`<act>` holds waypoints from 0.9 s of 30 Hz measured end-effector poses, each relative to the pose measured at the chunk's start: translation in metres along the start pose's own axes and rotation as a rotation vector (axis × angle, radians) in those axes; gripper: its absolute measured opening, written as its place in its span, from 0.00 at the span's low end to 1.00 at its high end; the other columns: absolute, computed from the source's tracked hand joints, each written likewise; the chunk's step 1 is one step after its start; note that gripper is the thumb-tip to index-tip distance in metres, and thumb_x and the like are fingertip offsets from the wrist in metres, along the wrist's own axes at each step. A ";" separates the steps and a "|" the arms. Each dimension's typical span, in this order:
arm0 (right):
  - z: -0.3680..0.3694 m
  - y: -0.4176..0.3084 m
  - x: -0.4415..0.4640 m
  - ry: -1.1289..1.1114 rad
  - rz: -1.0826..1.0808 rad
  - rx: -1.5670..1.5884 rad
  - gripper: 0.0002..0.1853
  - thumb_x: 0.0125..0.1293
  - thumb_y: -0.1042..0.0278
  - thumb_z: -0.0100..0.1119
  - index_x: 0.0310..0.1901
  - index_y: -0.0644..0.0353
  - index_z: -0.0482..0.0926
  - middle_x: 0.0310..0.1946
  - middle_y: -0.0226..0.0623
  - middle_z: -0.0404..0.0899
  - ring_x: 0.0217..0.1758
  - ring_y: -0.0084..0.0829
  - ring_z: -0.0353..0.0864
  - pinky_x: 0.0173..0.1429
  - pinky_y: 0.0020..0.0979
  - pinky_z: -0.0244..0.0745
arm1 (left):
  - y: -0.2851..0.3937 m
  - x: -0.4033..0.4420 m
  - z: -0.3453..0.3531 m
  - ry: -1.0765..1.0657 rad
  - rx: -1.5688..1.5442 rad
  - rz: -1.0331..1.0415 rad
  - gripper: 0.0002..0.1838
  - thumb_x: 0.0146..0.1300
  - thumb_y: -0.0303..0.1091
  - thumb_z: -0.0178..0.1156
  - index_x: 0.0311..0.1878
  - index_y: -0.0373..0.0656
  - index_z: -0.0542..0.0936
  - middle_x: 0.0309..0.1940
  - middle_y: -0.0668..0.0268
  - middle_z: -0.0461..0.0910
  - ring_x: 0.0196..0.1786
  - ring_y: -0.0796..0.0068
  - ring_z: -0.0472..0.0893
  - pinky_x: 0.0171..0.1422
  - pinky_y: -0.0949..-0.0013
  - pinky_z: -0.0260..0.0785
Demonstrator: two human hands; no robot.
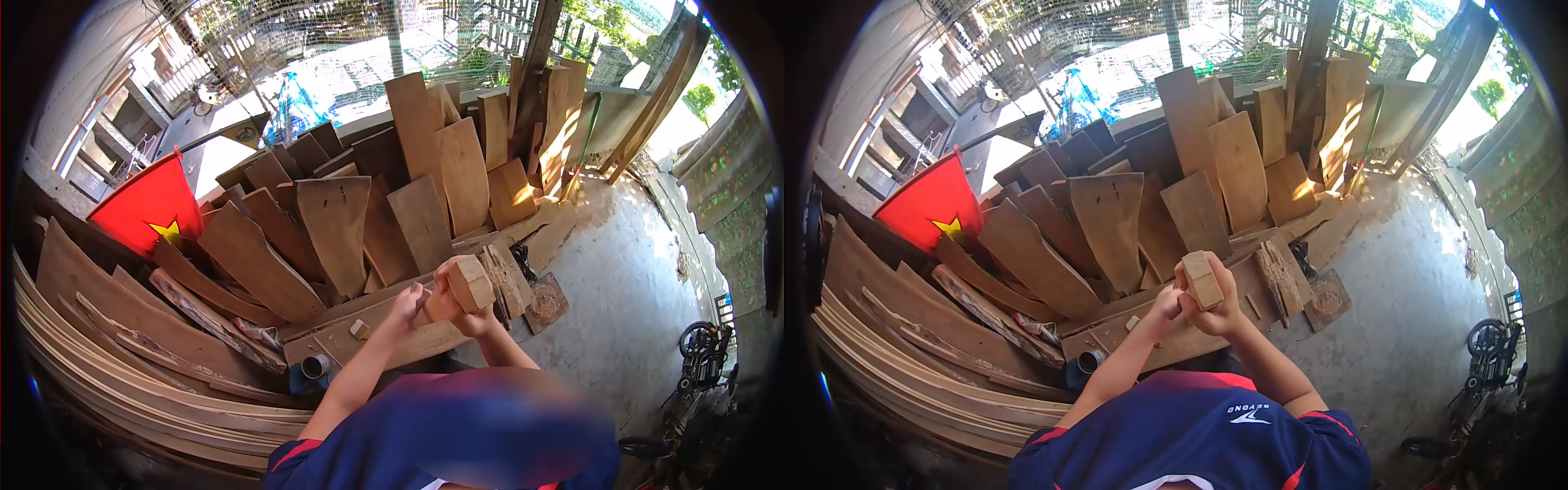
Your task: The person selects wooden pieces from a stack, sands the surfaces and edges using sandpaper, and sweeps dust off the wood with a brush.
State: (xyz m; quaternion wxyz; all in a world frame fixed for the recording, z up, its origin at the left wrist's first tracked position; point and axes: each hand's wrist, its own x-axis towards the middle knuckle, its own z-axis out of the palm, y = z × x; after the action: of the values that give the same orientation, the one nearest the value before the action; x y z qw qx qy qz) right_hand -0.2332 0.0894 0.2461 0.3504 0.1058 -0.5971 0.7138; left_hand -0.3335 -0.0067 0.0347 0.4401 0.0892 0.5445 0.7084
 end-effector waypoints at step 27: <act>0.002 0.002 0.005 0.050 -0.064 -0.094 0.18 0.47 0.78 0.52 0.43 0.69 0.68 0.29 0.36 0.71 0.28 0.23 0.70 0.34 0.23 0.68 | 0.007 0.004 0.004 -0.108 -0.014 0.055 0.13 0.69 0.40 0.44 0.40 0.39 0.72 0.35 0.70 0.73 0.39 0.80 0.71 0.49 0.75 0.62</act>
State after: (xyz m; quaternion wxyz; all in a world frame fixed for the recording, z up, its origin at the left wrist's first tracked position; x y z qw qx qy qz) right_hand -0.2387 0.0898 0.2482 0.3924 0.0904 -0.6175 0.6757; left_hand -0.3374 -0.0014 0.0406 0.4499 0.1392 0.5124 0.7181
